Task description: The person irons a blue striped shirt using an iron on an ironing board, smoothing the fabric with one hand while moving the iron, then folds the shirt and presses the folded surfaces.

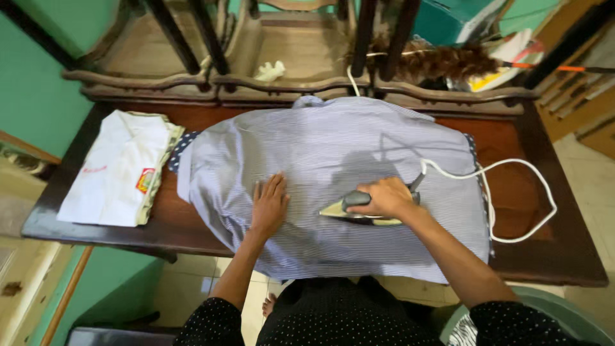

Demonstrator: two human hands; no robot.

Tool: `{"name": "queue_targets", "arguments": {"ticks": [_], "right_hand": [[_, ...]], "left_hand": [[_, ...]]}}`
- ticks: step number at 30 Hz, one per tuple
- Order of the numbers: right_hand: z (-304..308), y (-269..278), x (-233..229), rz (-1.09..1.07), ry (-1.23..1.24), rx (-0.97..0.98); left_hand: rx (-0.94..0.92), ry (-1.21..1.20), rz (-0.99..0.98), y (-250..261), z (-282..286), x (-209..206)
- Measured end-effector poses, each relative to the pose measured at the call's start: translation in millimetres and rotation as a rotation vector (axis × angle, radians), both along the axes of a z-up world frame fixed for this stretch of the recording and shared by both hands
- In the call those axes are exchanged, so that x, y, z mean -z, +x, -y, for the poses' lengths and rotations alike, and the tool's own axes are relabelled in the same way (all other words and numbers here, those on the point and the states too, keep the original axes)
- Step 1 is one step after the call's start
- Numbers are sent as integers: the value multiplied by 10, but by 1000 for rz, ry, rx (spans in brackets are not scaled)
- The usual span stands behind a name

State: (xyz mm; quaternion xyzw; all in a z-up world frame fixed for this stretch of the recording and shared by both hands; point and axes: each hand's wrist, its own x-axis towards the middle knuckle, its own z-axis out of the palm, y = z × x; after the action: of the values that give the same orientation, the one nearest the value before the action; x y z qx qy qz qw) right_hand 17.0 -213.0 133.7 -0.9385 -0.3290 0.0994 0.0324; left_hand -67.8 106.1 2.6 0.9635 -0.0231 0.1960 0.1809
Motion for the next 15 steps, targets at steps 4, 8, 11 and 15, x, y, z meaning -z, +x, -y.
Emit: {"name": "queue_targets", "arguments": {"ticks": [4, 8, 11, 15], "right_hand": [[-332, -28, -32, -2, 41, 194], [-613, -154, -9, 11, -10, -58], [-859, -149, -14, 61, 21, 128], [-1116, -204, -77, 43, 48, 131]], "left_hand": [[-177, 6, 179, -374, -320, -224], [-496, -194, 315, -743, -571, -298], [-688, -352, 381, -795, -831, -43], [-664, -758, 258, -794, -1244, 536]]}}
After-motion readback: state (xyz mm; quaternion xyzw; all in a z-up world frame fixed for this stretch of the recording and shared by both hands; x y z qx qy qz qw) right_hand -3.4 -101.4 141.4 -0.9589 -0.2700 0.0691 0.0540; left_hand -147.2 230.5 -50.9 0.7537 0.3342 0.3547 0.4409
